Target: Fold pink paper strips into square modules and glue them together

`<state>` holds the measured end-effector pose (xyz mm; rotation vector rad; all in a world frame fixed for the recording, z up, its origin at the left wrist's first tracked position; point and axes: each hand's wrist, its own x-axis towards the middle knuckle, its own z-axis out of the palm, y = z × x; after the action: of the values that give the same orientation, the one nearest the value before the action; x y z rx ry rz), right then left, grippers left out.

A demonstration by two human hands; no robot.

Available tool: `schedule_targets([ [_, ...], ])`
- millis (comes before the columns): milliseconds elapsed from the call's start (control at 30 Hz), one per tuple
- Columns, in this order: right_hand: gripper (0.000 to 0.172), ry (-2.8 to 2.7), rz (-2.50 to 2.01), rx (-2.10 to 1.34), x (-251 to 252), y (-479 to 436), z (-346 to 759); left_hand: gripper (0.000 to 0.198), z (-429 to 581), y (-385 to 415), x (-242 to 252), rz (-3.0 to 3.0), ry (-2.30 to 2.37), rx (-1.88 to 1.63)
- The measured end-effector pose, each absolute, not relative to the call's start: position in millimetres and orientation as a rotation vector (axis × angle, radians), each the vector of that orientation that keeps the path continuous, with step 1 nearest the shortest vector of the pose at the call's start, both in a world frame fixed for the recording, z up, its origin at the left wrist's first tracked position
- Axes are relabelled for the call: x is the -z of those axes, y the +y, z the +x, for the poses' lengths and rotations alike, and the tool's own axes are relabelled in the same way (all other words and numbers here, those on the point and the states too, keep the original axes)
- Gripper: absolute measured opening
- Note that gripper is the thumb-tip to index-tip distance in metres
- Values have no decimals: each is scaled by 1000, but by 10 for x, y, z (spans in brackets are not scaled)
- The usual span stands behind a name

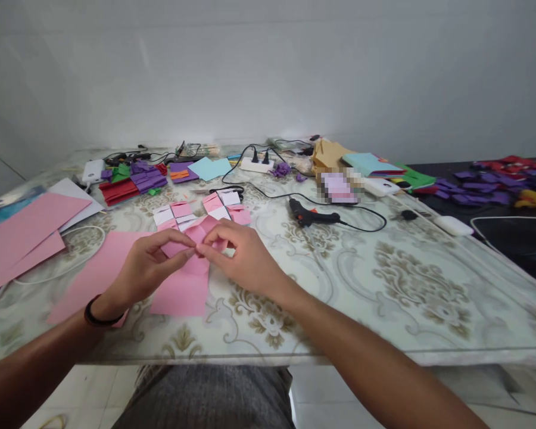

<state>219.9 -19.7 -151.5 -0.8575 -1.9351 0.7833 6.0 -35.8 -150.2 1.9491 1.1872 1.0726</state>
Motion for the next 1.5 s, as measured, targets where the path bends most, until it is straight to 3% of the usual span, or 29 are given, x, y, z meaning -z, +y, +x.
schedule_targets([
  [233,17,-1822,-934,-667,1601,-292,2107,24,92,-404,1568,1889,1335,-1194],
  [367,49,-1667,-804,-823,1654,-311,2062,40,91,-389,1563,1798,1311,-1220],
  [433,55,-1643,-797,-904,1656,-305,2052,41,95,-384,1539,1755,1254,-1164],
  [533,50,-1612,-786,-997,1648,-283,2046,18,107,-382,1507,1751,1204,-1057],
  [733,21,-1570,-861,-1235,1642,-242,2041,29,123,-398,1531,1662,1223,-974],
  [933,38,-1556,-951,-1280,1643,-239,2032,26,154,-426,1554,1687,1220,-998],
  [1200,33,-1540,-898,-1256,1635,-227,2012,30,191,-467,1526,1919,1323,-1006],
  [1367,28,-1448,-851,-1309,1672,-233,1988,18,189,-494,1579,2150,1392,-1058],
  [1500,19,-1451,-842,-1129,1696,-251,1998,26,166,-490,1629,2266,1352,-1139],
])
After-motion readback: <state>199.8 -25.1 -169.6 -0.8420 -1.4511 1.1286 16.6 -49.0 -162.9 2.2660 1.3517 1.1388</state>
